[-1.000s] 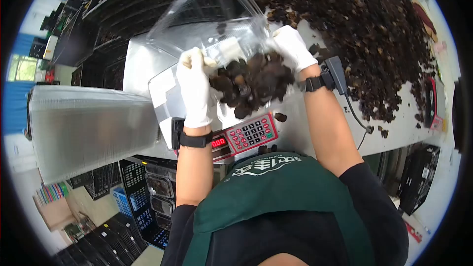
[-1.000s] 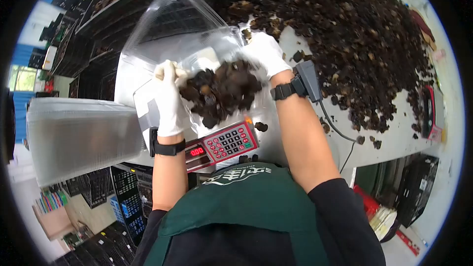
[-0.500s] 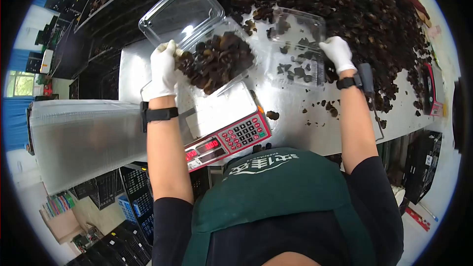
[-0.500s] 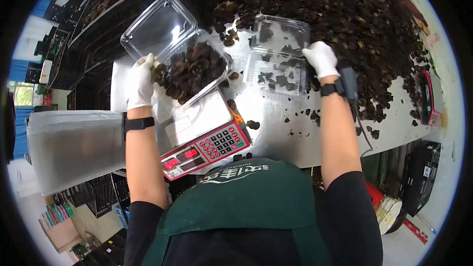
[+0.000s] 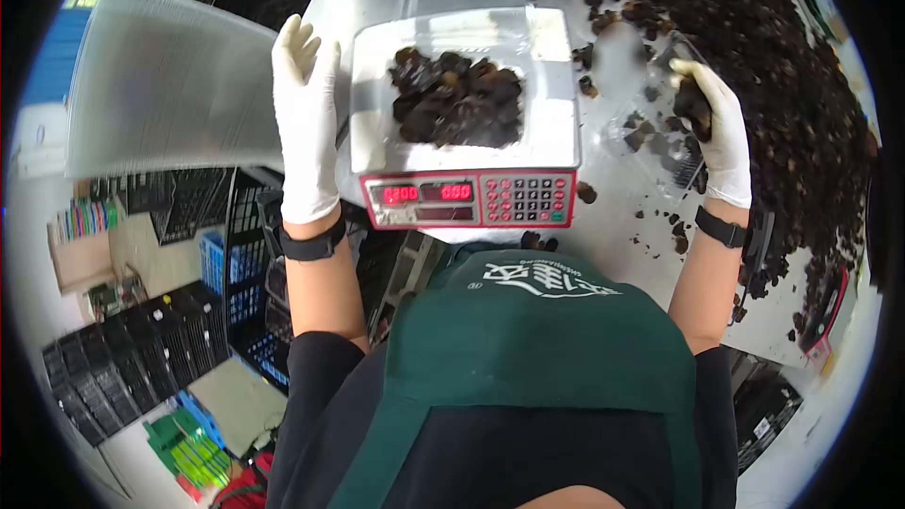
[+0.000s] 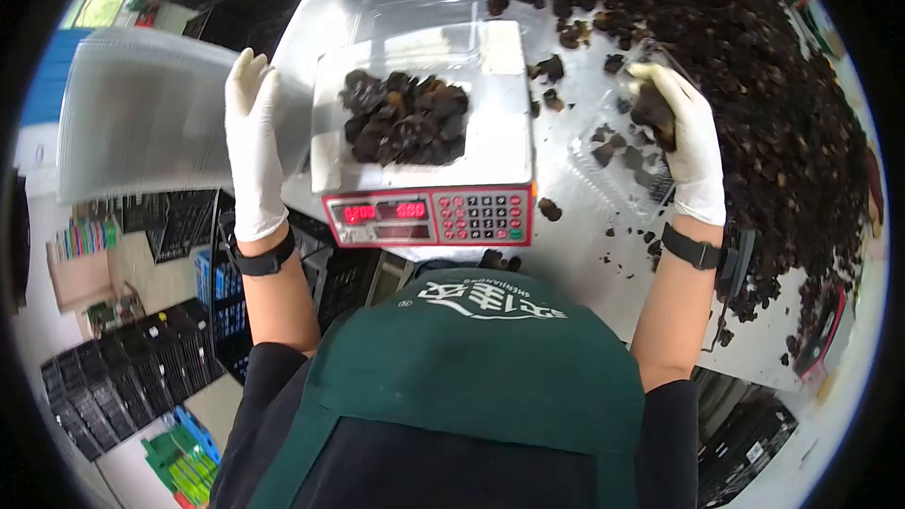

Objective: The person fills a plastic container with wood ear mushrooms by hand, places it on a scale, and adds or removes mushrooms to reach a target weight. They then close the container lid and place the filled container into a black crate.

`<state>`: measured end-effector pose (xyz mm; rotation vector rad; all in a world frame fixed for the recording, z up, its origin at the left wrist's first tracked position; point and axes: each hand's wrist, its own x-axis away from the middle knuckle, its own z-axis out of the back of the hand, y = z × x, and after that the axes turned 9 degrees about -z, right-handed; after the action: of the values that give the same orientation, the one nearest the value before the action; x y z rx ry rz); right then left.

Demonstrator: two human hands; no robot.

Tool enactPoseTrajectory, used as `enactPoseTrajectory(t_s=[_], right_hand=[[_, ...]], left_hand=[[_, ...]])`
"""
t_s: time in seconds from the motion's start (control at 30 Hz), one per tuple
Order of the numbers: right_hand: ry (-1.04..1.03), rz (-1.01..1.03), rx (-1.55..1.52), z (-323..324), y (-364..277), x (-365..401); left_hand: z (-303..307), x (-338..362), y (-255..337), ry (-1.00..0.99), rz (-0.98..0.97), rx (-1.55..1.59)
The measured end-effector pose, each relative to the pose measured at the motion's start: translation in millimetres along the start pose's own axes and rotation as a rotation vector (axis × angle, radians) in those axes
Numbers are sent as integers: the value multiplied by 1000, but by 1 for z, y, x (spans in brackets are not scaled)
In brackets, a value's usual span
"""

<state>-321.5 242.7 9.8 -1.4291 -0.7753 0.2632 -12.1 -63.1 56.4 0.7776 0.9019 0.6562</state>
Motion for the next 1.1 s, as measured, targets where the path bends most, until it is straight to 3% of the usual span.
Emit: enactPoseTrajectory(t_s=[0.13, 0.3, 0.53, 0.63, 0.77, 1.03, 1.07, 1.1], right_hand=[[-231, 69, 200, -94, -31, 4], [-444, 197, 427, -158, -52, -7], [-457, 555, 556, -198, -30, -37], [-388, 503, 655, -204, -27, -39], [-344, 666, 575, -206, -15, -45], [-267, 590, 356, -207, -12, -47], [-291, 497, 321, -206, -14, -44], [-317, 402, 287, -205, -17, -38]], left_hand=[[30, 33, 27, 50, -7, -13], [43, 61, 31, 79, 59, 4], [39, 84, 19, 28, 71, -2], [36, 87, 15, -9, 35, -26], [36, 76, 20, -83, -23, -139], [8, 34, 26, -239, -219, -257], [1, 31, 23, -250, -356, -266], [-6, 29, 32, -305, -375, -250]])
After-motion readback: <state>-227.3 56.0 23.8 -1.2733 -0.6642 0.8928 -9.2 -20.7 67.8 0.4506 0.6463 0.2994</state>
